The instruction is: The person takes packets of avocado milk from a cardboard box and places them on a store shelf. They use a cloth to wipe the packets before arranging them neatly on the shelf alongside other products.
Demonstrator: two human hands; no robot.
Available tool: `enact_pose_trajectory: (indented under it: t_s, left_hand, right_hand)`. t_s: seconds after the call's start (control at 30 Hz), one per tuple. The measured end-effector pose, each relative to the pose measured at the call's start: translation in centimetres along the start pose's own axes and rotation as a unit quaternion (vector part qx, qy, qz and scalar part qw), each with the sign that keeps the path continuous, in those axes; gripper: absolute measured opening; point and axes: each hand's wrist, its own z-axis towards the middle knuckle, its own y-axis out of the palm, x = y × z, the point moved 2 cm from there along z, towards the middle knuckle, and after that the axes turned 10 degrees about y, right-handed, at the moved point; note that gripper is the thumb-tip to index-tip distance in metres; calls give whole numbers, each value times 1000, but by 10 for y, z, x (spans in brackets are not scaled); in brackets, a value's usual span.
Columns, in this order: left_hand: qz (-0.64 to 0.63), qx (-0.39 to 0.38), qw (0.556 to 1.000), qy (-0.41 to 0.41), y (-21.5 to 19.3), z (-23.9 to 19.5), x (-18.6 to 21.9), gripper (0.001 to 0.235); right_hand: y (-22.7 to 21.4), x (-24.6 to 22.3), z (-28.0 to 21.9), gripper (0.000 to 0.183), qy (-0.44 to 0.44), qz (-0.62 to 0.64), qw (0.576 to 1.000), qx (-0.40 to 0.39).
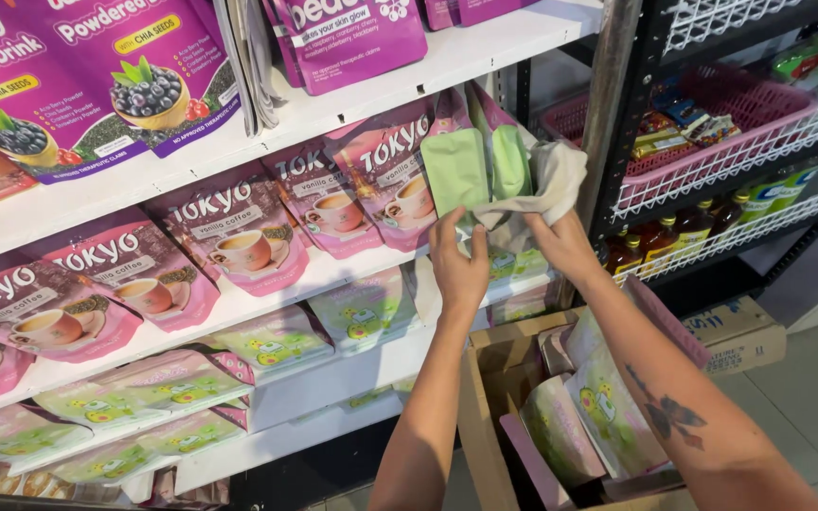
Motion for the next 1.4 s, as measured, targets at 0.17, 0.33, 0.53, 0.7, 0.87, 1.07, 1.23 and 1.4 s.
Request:
enact_pose_trajectory:
  t_s: [0.17, 0.33, 0.53, 0.7, 0.87, 1.07, 1.23, 1.4]
  left_hand:
    - [-1, -8, 1000, -12, -3, -15, 6, 38]
    - [-24, -25, 999, 15, -2, -53, 4, 34]
    - [-30, -143, 989, -29, 42, -147, -25, 29]
    - [-45, -361, 930, -52, 89, -239, -33, 37]
    - [1, -603, 787, -128, 93, -286, 24, 106]
    - [19, -630, 755, -180, 78, -316, 52, 149]
    - [-60, -560, 814, -142, 81, -334, 18, 145]
    - [-302, -245, 821, -417, 74, -318, -47, 93]
  right_hand:
    - [-14, -4, -26, 35, 35, -22, 999, 25]
    - [-50, -26, -78, 34, 9, -3, 998, 66]
    - [-114, -44, -163, 36, 80, 37, 986, 143]
    - [-148, -47, -226, 36, 253, -158, 939, 174]
    - [-157, 1, -270, 41, 391, -258, 876, 117]
    - [-117, 40, -300, 49, 416, -291, 862, 6]
    - [-97, 65, -306, 32, 368, -384, 847, 23]
    - [-107, 22, -268, 34, 353, -339, 871, -48]
